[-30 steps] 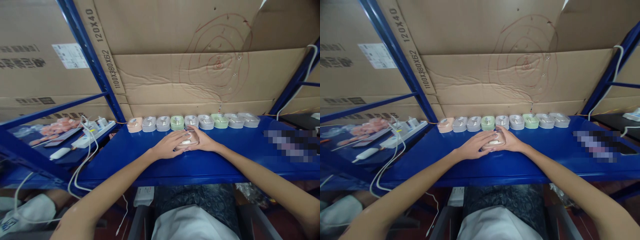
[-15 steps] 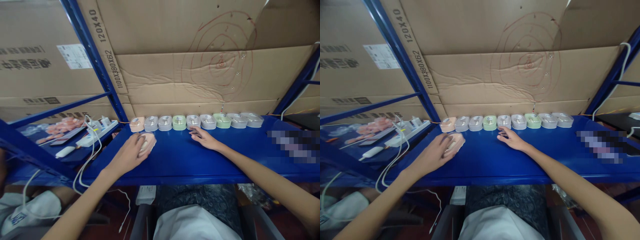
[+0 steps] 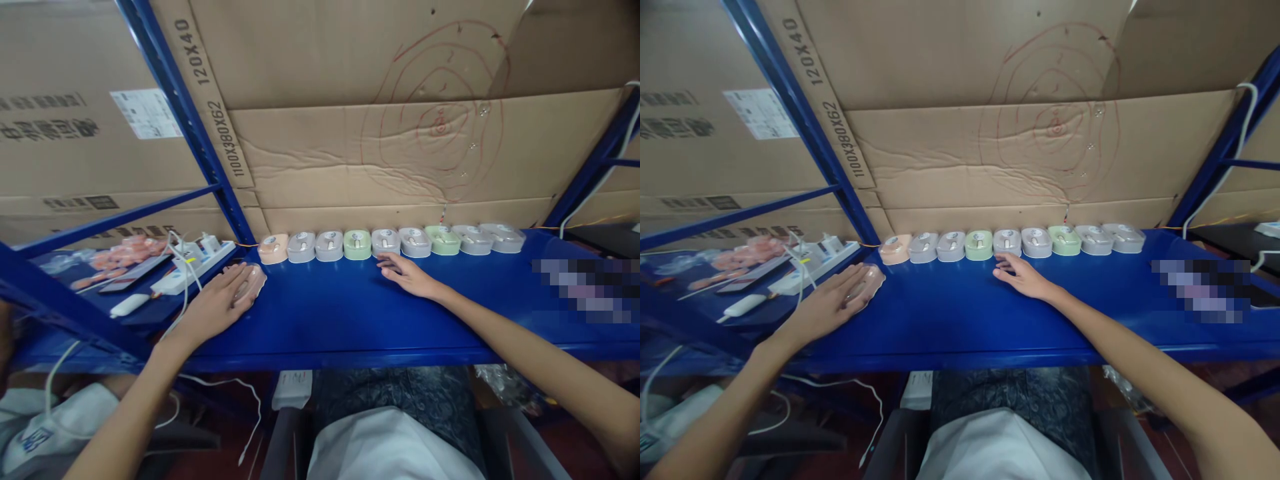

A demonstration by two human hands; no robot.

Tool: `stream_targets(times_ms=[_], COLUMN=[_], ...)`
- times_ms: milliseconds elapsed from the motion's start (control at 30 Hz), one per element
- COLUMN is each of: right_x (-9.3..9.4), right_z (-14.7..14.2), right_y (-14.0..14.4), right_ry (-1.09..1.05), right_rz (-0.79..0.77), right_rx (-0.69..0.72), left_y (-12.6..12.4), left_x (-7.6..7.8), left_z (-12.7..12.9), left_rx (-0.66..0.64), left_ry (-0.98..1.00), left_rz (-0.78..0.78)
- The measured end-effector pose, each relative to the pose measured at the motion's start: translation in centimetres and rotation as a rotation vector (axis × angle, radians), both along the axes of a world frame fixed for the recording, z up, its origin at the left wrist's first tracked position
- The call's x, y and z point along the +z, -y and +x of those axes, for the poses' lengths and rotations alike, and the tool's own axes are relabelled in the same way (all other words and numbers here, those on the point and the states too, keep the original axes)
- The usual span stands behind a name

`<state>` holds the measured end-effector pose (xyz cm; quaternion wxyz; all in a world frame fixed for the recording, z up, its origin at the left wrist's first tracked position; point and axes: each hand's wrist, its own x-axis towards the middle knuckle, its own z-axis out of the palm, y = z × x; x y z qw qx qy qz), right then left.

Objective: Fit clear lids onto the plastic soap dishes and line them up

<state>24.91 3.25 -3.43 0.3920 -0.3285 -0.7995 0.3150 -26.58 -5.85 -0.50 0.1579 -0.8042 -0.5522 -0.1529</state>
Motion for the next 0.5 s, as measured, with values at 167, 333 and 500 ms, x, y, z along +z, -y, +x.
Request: stream_targets(times_ms=[167, 333, 500], right_x=[2.7, 7.2, 8.3], right_z=[1.4, 7.7, 18.7], right_y=[0.6, -0.8, -3.7], right_ry=[0.030, 0.108, 0.560], right_rz=[0.123, 0.400, 0.440], right_rx=[-0.123, -0.637, -1.067], left_y=[-0.9, -1.3, -0.8], left_x=[-0.6, -0.8, -0.8], left_z=[-0.2, 0.2, 0.7], left_rx=[0.034, 0.018, 0.008], left_ry=[0.011, 0.030, 0.050], left_rz=[0.048, 0.107, 0.123])
